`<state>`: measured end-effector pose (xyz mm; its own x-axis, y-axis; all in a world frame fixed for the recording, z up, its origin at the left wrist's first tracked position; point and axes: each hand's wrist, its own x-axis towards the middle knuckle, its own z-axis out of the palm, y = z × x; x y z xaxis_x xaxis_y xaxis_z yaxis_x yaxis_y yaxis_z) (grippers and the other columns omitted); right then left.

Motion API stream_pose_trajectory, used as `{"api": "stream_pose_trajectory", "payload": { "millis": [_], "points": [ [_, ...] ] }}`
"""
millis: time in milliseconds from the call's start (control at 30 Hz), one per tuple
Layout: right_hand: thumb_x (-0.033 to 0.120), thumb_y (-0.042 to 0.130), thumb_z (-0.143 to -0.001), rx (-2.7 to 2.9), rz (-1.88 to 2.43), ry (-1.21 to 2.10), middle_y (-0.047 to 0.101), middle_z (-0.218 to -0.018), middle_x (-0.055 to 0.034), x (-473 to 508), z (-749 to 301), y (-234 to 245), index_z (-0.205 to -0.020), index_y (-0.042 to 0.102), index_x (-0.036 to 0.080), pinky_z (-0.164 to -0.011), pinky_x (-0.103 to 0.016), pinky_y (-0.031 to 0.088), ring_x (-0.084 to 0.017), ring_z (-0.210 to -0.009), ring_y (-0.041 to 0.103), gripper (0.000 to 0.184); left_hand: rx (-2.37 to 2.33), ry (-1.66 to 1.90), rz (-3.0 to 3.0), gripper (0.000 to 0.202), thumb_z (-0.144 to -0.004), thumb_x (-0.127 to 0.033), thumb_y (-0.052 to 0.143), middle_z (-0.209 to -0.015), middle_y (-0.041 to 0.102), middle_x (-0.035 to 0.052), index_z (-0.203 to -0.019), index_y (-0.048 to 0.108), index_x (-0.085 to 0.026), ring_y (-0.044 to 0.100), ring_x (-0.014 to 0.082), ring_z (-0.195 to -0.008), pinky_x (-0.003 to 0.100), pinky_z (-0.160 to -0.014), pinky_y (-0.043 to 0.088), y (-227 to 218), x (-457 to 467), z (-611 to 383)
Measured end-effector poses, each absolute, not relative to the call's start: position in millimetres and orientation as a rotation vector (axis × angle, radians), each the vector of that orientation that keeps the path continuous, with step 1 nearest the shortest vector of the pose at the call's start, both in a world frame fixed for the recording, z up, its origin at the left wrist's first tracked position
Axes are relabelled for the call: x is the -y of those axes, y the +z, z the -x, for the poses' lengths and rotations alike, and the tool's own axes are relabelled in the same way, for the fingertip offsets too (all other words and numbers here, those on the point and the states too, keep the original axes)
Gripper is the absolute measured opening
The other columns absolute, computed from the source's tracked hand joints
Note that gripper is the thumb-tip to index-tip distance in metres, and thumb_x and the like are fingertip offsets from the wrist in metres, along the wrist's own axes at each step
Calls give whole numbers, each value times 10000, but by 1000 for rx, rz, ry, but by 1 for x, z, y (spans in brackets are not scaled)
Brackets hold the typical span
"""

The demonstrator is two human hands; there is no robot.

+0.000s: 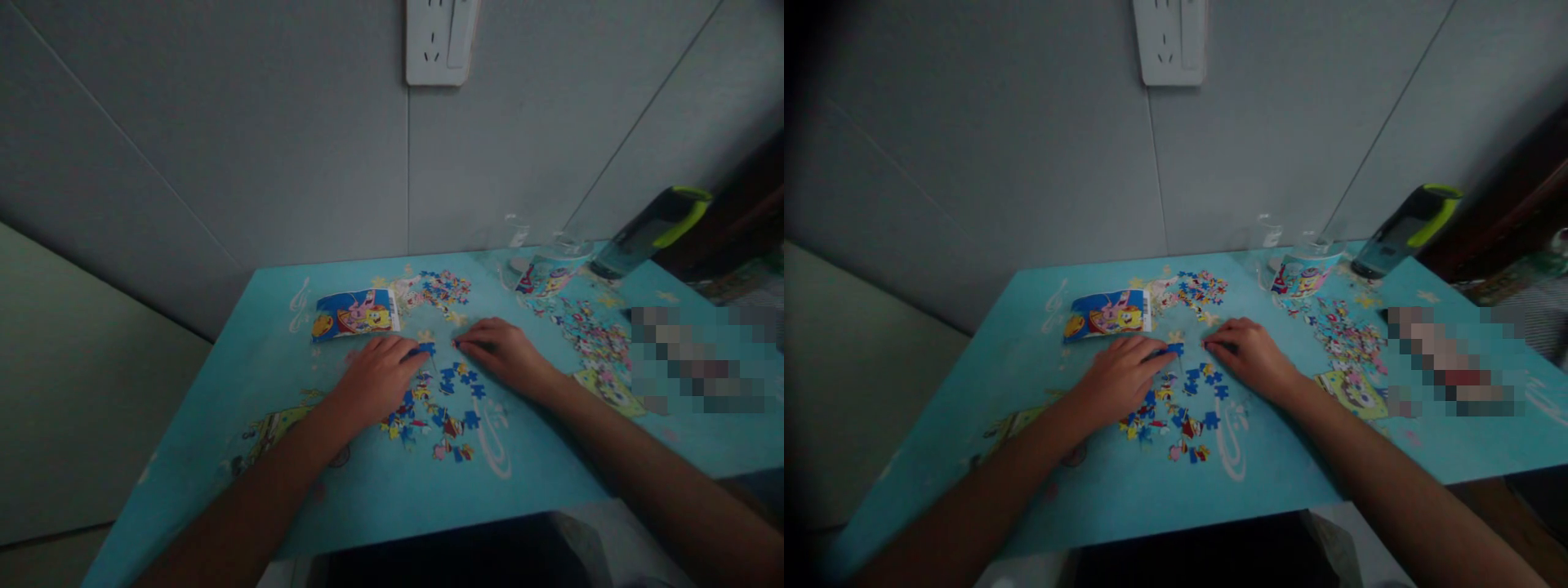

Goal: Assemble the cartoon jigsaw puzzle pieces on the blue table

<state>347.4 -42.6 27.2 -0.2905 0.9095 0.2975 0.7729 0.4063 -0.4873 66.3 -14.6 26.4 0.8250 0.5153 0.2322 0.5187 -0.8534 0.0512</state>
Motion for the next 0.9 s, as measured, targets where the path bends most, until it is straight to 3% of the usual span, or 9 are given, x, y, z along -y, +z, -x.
{"api": "stream_pose_trajectory", "payload": {
  "millis": [267,533,900],
  "points": [
    [293,627,-987,2344,1496,159,733,-1013,-60,43,-354,27,-1096,795,295,-860,-397,511,-230,-936,652,200,811,-463,3024,419,-941,-112,547,-1292,610,96,-1345,602,-205,557,266,-1149,463,-990,477,19,10,-62],
    [255,634,-977,2338,1523,75,717,-997,-80,47,-349,34,-1089,782,250,-855,-412,489,-247,-933,638,186,832,-497,3038,387,-1019,-280,534,-1292,595,108,-1402,575,-243,555,271,-1156,478,-979,491,21,12,-62],
    [304,568,-1007,2384,1343,120,650,-1202,-104,55,-308,27,-1255,721,289,-916,-443,457,-273,-1089,587,291,843,-522,3005,333,-1032,-343,519,-1251,594,108,-1325,629,-229,550,270,-1123,472,-961,501,20,15,-65]
  ]
}}
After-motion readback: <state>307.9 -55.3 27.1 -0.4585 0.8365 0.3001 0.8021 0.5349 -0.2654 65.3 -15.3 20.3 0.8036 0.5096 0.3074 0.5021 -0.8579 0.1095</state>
